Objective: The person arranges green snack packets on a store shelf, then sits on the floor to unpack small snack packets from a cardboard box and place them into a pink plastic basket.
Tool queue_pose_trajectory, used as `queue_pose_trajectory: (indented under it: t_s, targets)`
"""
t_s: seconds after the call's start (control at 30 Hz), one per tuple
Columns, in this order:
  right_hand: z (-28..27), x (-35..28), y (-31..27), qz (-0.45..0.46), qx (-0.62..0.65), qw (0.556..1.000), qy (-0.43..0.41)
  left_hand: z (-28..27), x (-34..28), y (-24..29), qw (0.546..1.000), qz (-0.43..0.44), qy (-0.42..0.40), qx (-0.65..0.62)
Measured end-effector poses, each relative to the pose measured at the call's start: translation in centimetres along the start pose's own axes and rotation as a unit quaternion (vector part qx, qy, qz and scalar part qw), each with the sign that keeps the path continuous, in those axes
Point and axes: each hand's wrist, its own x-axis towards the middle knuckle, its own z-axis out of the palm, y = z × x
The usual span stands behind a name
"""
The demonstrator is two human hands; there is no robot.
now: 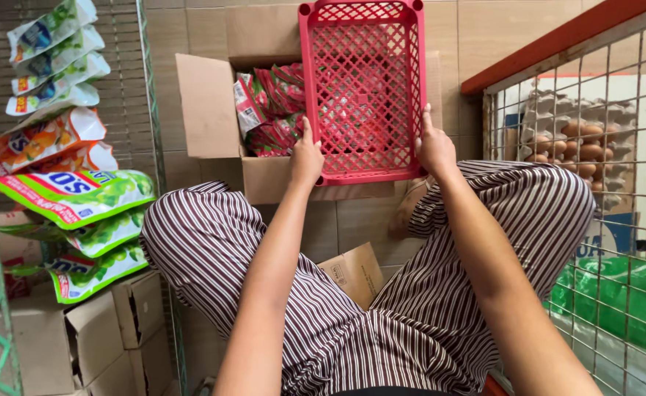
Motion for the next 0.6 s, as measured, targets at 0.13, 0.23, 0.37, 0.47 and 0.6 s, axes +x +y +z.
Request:
queue_pose_trajectory:
  t_s: [0.13,0.23,0.37,0.47,0.6]
  targets:
    - [1.0,1.1,0.7,0.001,-0.019,1.000,-0.013,-0.4,0.1,-0.4,1.000,0.019,0.009,-0.012]
    - [0.7,1.2,1.1,-0.013,-0.013,1.000,-0.002,-0.6,0.1,-0.1,1.000,0.026,0.007,-0.016]
    - [-0.5,1.0,0.5,0.009,0.016,1.000,-0.024,-0.8,0.4,0.4,0.998,0.006,-0.029,0.064]
    - [-1.4,0.5,0.2,-0.002,0.055,0.998,-0.031,-1.0,-0.1,0.4,0.998,0.010,-0.045,0.041]
    - [-2.0,0.4,0.1,-0.002,0.069,0.997,-0.045,-1.2,-0.5,0.3,0.999,0.009,-0.046,0.007]
